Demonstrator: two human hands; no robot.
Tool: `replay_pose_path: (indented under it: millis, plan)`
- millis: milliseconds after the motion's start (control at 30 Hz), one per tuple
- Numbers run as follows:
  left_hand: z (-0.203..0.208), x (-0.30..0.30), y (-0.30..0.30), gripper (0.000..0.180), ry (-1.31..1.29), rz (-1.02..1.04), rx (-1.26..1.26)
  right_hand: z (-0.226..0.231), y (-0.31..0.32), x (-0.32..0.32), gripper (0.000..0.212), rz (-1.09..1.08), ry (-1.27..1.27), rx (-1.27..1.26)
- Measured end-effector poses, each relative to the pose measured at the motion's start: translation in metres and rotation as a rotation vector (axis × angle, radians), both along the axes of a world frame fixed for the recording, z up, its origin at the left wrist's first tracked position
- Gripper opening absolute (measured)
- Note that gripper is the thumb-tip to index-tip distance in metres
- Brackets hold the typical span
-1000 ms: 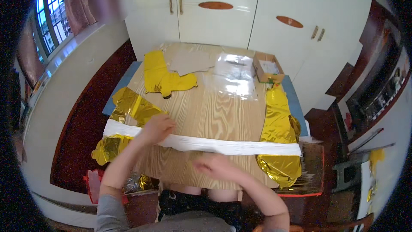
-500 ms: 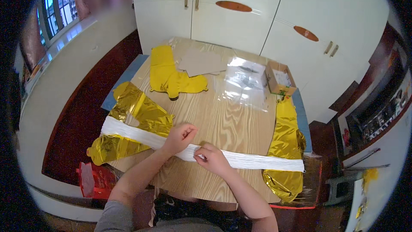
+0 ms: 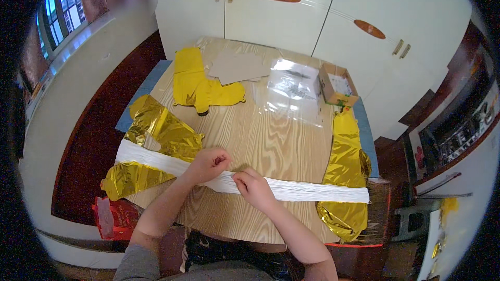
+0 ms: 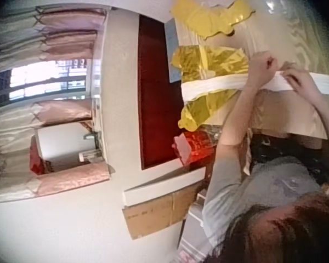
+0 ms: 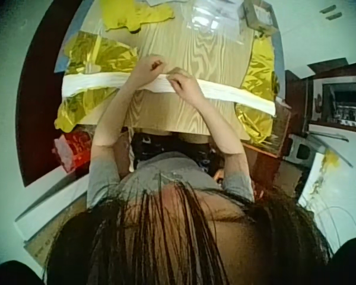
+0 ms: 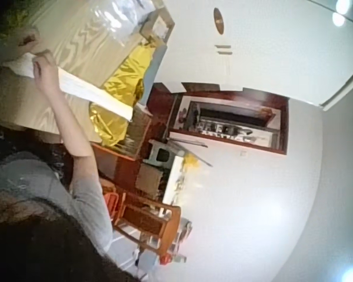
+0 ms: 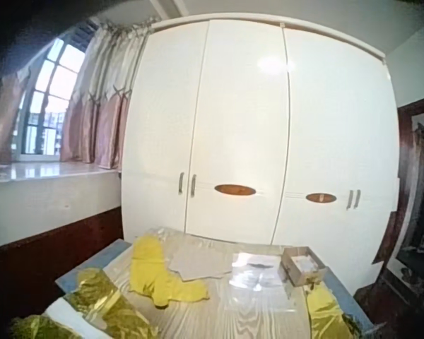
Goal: Manually attaching small white plastic clips onto a white ribbon strip on a workbench.
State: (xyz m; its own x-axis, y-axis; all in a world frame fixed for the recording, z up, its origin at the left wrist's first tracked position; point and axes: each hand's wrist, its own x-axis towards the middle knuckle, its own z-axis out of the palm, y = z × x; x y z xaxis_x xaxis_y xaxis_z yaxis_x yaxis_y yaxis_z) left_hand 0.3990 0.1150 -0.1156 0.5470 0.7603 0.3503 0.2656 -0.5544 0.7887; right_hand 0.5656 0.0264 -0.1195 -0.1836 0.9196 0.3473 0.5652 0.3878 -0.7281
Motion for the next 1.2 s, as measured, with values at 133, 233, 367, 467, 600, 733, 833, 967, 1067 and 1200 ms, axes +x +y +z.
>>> replay_pose_path:
  millis: [133, 233, 367, 467, 600, 733, 833, 967, 1067, 1200]
  plan:
    - [0.002, -0.003, 0.0, 0.006, 0.077, -0.03, 0.02, -0.003, 0.0, -0.003, 0.008, -0.009, -0.066, 0.054]
    - [0.003, -0.003, -0.001, 0.006, 0.148, -0.061, 0.0, -0.004, 0.001, -0.006, 0.006, -0.03, -0.09, 0.064]
    - [0.0, -0.004, 0.0, 0.007, 0.206, -0.129, 0.011, -0.007, 0.002, -0.007, 0.007, -0.06, -0.097, 0.036]
    - [0.005, -0.006, -0.001, 0.008, 0.218, -0.196, -0.013, -0.005, 0.002, -0.007, 0.006, -0.063, -0.064, 0.032]
    - [0.006, -0.008, -0.001, 0.009, 0.213, -0.275, 0.016, -0.004, 0.005, -0.005, 0.006, -0.079, 0.007, -0.025]
    - [0.004, -0.008, 0.0, 0.01, 0.244, -0.29, 0.071, -0.003, 0.004, -0.004, 0.007, -0.074, 0.051, -0.078]
    - [0.011, -0.007, -0.001, 0.01, 0.24, -0.303, 0.064, 0.002, 0.004, -0.002, 0.008, -0.101, -0.017, 0.076]
    - [0.042, -0.008, -0.001, 0.011, 0.148, -0.353, 0.122, 0.035, 0.006, 0.008, 0.01, -0.048, -0.071, 0.157]
    - [0.083, -0.002, 0.001, 0.01, 0.065, -0.376, 0.184, 0.066, 0.016, 0.024, 0.01, 0.137, 0.132, -0.056]
    - [0.147, 0.016, -0.001, 0.006, -0.109, -0.36, 0.248, 0.123, 0.019, 0.034, 0.022, 0.382, 0.564, -0.326]
